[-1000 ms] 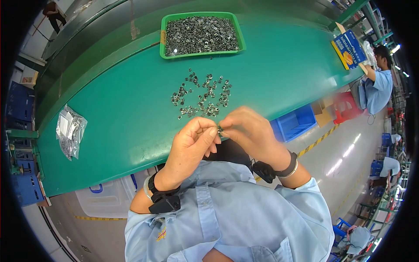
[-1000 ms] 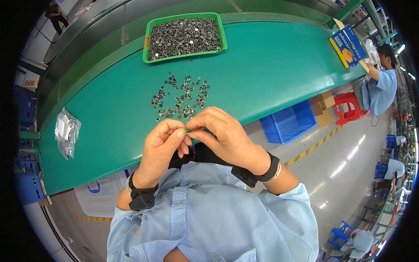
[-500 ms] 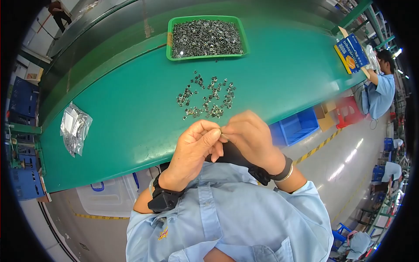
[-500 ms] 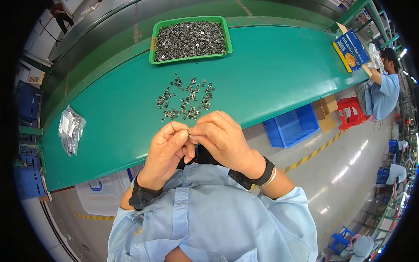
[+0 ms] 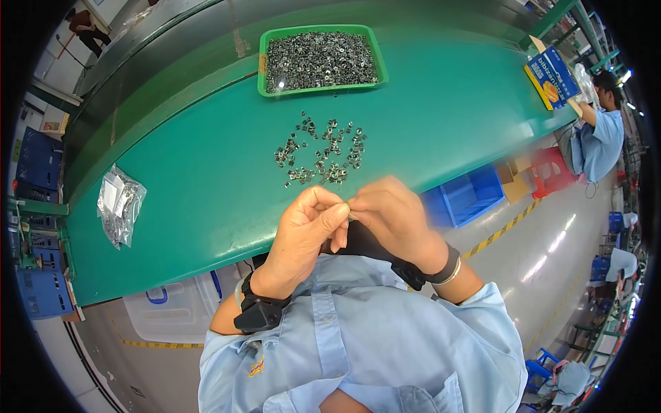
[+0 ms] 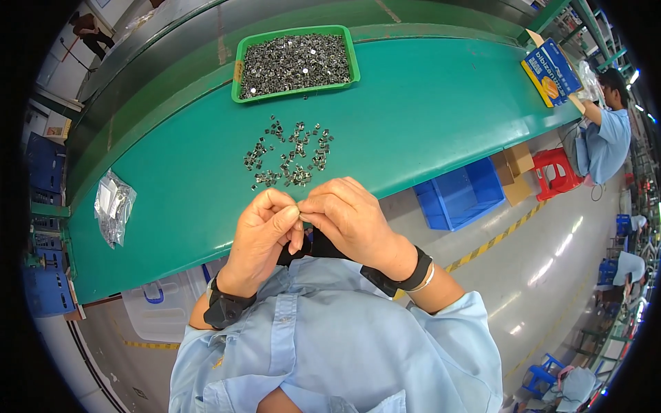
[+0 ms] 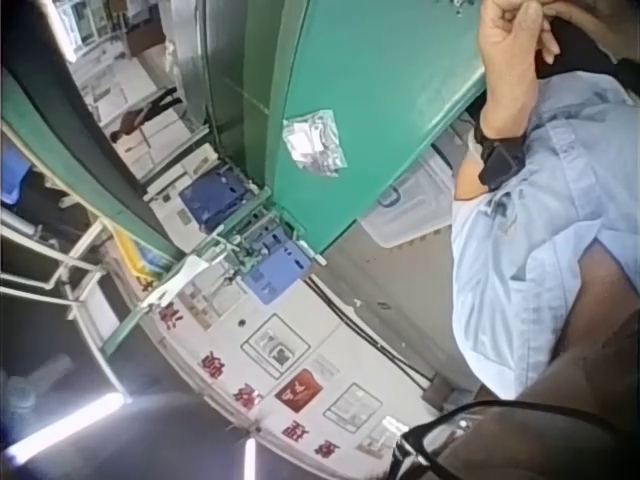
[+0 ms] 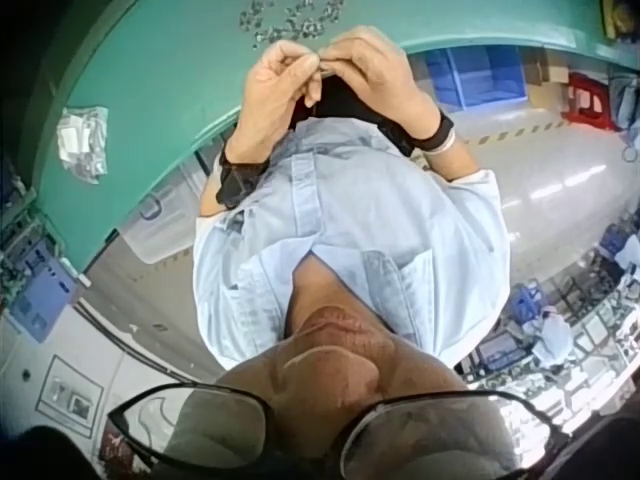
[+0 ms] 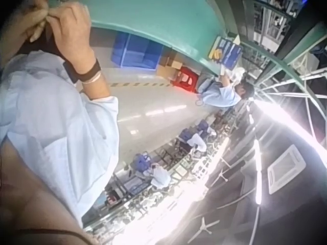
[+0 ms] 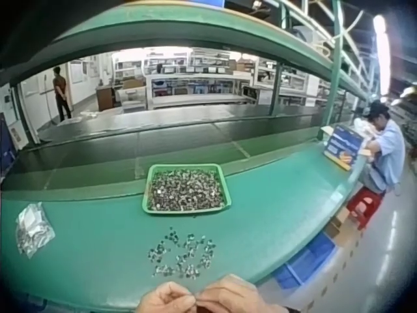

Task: The person picks up metal clips from the table, inspects them by hand, and places them back onto the table. After repeating this, the person stands up to adjust their stool and then sits back down to continue the task.

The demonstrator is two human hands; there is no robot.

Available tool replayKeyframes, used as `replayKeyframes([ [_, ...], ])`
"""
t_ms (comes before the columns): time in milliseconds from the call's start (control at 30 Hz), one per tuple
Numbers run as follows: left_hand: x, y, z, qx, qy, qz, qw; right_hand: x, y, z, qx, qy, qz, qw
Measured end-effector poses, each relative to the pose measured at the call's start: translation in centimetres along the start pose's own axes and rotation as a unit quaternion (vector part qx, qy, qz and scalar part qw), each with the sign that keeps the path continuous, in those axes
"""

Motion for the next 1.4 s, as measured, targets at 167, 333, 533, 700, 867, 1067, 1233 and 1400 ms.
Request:
replayKeyframes([
  [167,0.4,0.1,0.5,-0.017,0.106,-0.007,0.994,0.2,-0.4,-0.1,0.011,-0.021,-0.015,1.000],
  [333,-0.7,0.0,-0.2,-0.049,0.188,-0.034,0.980,0.0,0.0,0.4,0.009,-0.061,0.018,0.998],
  [533,-0.5,-0.5,-0.7,-0.062,0.154,-0.034,0.986,0.4,-0.3,0.5,-0.008,-0.055,0.005,0.998],
  [700,0.7,-0.9,-0.7,-0.030,0.085,-0.039,0.995,1.3,-1.8,0.4,-0.040,-0.061,-0.002,0.997],
  [867,1.5,-1.9,-1.2,0.000,0.107,0.017,0.994,4.9,-8.5,-1.1,-0.044,0.043,0.011,0.998],
  [1067,1.4,-1.5,-2.4,-0.009,0.118,0.031,0.992,9.6,-14.7,-0.6,-0.083,0.153,0.006,0.985],
  [1233,1.3,-1.3,-2.7,-0.029,0.126,-0.002,0.992,10.0,-14.0,-0.2,-0.199,0.335,-0.190,0.901],
  [1400,1.2,-1.3,-3.0,-0.069,0.115,-0.013,0.991,10.0,-14.0,1.1,-0.258,0.436,-0.319,0.801],
])
Point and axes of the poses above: each hand's wrist, its own y-axis away from the middle knuckle, its own z-axis out of the palm, x = y × z, the point moved 2 cm from there along -y, towards the middle knuckle, and after that the axes turned 8 degrees about y, right-handed, at the moved point
